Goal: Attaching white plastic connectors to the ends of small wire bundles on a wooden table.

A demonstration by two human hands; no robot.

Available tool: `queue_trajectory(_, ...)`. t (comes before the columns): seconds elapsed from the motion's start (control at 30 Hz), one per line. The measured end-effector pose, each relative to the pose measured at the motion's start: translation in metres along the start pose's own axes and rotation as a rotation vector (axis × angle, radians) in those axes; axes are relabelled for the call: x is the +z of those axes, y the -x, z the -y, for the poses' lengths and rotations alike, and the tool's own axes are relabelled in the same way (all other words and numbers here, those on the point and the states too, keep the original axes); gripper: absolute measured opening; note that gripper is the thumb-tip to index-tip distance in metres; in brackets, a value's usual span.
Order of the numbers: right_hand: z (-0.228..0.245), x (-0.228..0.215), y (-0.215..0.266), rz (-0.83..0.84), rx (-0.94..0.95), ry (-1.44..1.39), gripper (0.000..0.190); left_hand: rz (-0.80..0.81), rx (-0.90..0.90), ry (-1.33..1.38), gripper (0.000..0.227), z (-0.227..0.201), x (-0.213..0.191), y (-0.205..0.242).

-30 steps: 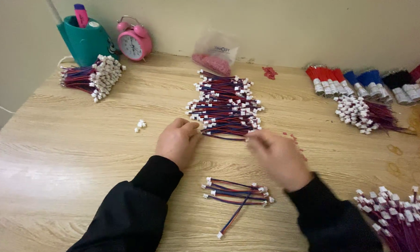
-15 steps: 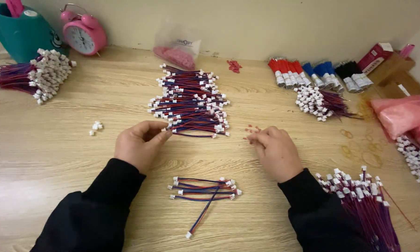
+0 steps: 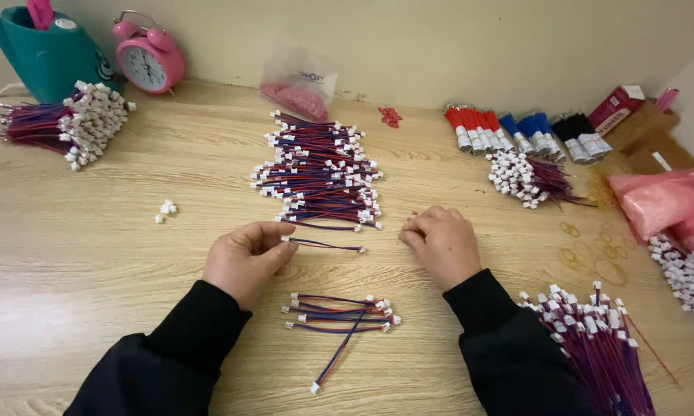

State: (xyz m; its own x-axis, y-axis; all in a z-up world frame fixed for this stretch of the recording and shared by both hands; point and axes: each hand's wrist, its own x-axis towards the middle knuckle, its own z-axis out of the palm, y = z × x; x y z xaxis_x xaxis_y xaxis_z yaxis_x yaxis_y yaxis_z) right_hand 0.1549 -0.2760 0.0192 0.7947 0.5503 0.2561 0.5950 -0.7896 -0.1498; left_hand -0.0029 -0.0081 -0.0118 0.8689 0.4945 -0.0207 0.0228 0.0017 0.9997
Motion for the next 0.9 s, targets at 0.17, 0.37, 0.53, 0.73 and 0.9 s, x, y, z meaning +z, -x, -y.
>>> queue_trajectory(0.17,-0.015,-0.002,0.004,-0.066,-0.001,-0.051,0.011,0.002,-0.013,0.083,0.027,0.0,0.003,0.0)
queue_trajectory(0.37,0.005,-0.019,0.008,0.034,0.038,0.031,0.013,-0.011,0.0,0.159,0.018,-0.002,0.007,0.001)
queue_trajectory(0.53,0.013,-0.019,0.004,0.056,0.004,0.056,0.011,-0.007,-0.002,0.168,0.019,0.001,0.008,0.001)
queue_trajectory(0.73,0.016,-0.005,0.002,-0.084,-0.116,0.232,0.019,-0.028,-0.024,0.145,0.02,0.012,0.006,-0.006)
queue_trajectory(0.9,0.064,-0.044,0.012,-0.004,0.109,-0.49,0.01,-0.002,-0.05,0.222,0.017,0.009,0.008,-0.007)
